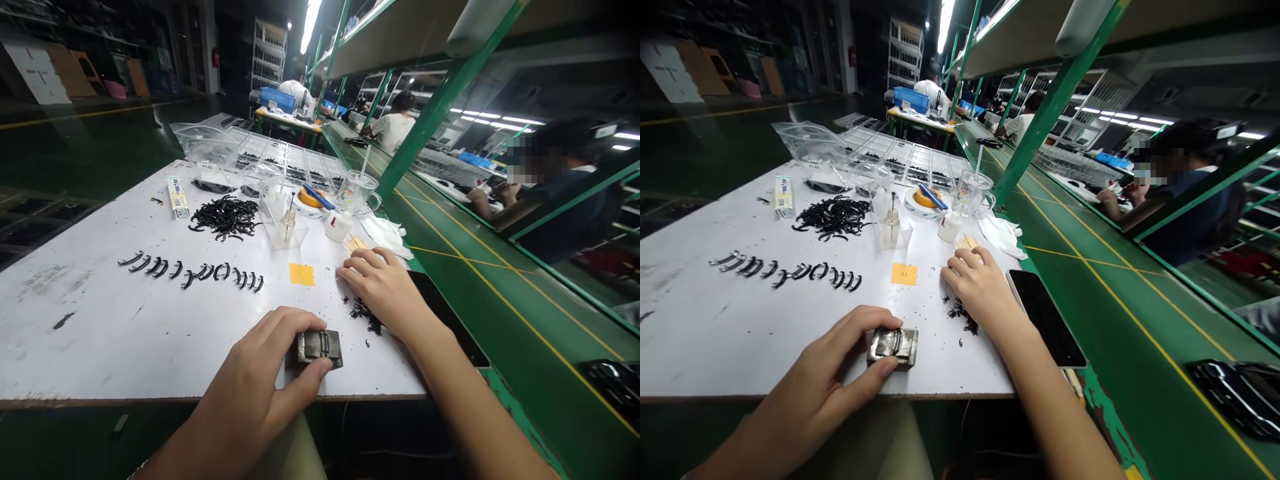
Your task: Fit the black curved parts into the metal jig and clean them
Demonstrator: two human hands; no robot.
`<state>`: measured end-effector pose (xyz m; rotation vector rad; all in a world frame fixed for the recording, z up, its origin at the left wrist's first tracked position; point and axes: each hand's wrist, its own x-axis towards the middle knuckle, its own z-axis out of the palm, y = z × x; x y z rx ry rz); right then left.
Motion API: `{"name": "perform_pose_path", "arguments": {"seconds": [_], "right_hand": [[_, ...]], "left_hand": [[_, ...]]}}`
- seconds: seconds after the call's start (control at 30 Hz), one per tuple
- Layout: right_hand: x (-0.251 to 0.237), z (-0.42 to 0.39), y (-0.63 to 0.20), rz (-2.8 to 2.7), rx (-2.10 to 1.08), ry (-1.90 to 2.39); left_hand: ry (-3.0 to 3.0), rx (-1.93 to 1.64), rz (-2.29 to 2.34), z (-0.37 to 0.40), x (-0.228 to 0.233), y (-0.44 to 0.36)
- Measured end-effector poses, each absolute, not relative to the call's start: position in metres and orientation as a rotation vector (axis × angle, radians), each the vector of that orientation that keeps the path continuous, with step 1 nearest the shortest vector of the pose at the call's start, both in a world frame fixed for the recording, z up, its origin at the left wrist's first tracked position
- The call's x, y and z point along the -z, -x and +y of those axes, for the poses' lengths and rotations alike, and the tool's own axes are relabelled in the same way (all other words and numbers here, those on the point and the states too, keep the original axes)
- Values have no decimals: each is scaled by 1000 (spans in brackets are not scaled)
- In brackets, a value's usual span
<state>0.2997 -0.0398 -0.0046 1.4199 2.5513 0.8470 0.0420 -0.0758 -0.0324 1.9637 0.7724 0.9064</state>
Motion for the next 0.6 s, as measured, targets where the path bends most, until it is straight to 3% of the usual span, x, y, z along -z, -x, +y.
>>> {"name": "perform_pose_path", "arguments": {"seconds": [0.23, 0.33, 0.4, 0.5, 0.6], "right_hand": [[4, -43, -306, 2613, -910, -1319], [1, -59, -294, 2847, -913, -1510], [2, -78, -278, 3138, -692, -1767], [11, -109, -253, 3466, -123, -2022], [24, -128, -237, 3513, 111, -2069]], "left_hand": [[-1946, -876, 810, -76, 35, -42], [-1938, -886, 800, -76, 35, -41], [-1928, -882, 792, -76, 35, -42], [-1908, -863, 777, -75, 35, -42], [-1882, -837, 758, -75, 34, -42]]}}
